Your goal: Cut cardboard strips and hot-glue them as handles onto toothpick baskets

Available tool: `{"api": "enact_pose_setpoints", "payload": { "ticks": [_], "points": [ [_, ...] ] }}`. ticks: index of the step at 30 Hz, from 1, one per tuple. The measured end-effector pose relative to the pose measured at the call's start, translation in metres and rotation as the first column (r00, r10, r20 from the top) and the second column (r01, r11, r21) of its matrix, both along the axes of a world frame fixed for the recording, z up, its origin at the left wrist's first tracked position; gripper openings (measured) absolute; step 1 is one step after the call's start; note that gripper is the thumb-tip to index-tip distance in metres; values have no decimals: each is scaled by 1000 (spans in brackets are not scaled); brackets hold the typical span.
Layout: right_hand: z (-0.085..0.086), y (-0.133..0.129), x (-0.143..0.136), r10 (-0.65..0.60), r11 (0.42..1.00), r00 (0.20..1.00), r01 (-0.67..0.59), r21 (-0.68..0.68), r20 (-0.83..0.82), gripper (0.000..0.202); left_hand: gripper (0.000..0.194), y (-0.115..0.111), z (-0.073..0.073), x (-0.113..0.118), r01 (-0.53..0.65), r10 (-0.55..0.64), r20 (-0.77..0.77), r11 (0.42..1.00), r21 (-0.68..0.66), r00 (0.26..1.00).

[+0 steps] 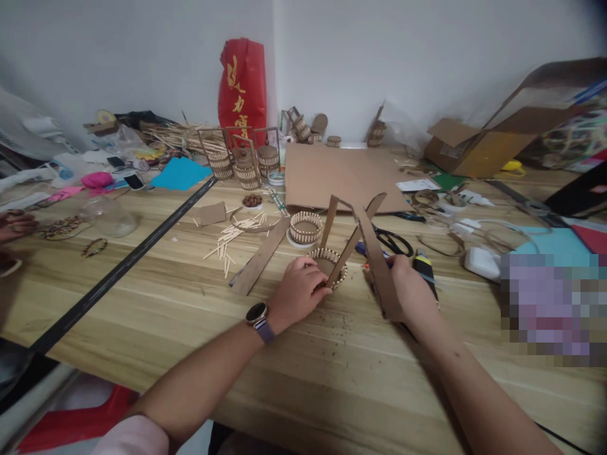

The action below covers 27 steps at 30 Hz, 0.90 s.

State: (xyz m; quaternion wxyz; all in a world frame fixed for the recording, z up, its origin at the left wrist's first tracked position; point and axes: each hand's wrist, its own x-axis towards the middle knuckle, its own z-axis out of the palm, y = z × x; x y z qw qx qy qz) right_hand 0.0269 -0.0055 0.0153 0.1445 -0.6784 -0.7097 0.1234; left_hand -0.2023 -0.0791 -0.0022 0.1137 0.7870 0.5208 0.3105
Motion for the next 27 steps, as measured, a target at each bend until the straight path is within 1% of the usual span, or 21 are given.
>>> {"api": "enact_pose_setpoints", "payload": {
  "ticks": [3, 6, 8, 9, 10, 12, 13, 14, 15, 16, 18, 20, 22, 23, 24, 27],
  "points": [
    [2, 3, -2, -39, 999, 999, 39, 3, -26, 42, 6, 1, 1, 1, -7, 7, 1, 1000, -12, 1000],
    [7, 5, 2, -83, 996, 995, 84, 19, -57, 41, 6, 2, -1, 0, -6, 6, 4, 1000, -8, 1000],
    [13, 5, 8, -123, 987, 980, 136, 80, -155, 37, 7, 3, -3, 0, -4, 4, 7, 1000, 3, 1000],
    [16, 5, 11, -148, 977, 951, 184, 112, -271, 36, 7, 3, -4, 0, -4, 3, 7, 1000, 8, 1000],
    [20, 4, 15, -163, 963, 893, 237, 129, -419, 38, 8, 3, -4, 0, -2, 2, 7, 1000, 11, 1000],
    [26, 3, 21, -159, 945, 701, 311, 97, -695, 47, 7, 4, -6, -1, 2, -2, 9, 1000, 13, 1000],
    [28, 1, 23, -151, 950, 608, 306, 54, -779, 52, 7, 4, -6, -1, 4, -4, 10, 1000, 13, 1000],
    [31, -1, 25, -149, 961, 534, 277, 7, -832, 56, 7, 4, -6, -1, 7, -7, 11, 1000, 14, 1000],
    [33, -3, 26, -151, 972, 486, 232, -39, -861, 60, 7, 4, -6, -1, 9, -9, 12, 1000, 14, 1000],
    [34, -5, 27, -159, 979, 454, 188, -80, -877, 63, 8, 4, -6, -1, 9, -9, 13, 1000, 15, 1000],
    [37, -10, 29, -184, 982, 379, 113, -152, -907, 69, 10, 3, -6, -1, 7, -7, 10, 1000, 14, 1000],
    [40, -14, 32, -228, 974, 257, 46, -224, -939, 72, 10, 3, -6, -2, 7, -7, 3, 1000, 14, 1000],
    [41, -15, 35, -273, 960, 140, -27, -279, -952, 70, 10, 3, -6, -2, 10, -10, 1, 1000, 13, 1000],
    [41, -15, 36, -288, 954, 104, -59, -295, -952, 66, 10, 3, -6, -2, 11, -11, 1, 1000, 12, 1000],
    [41, -15, 37, -295, 950, 91, -81, -302, -951, 62, 10, 3, -6, -2, 11, -11, 1, 1000, 9, 1000],
    [40, -15, 37, -284, 951, 121, -88, -295, -951, 55, 9, 2, -5, -2, 13, -13, -4, 1000, 1, 1000]
  ]
}}
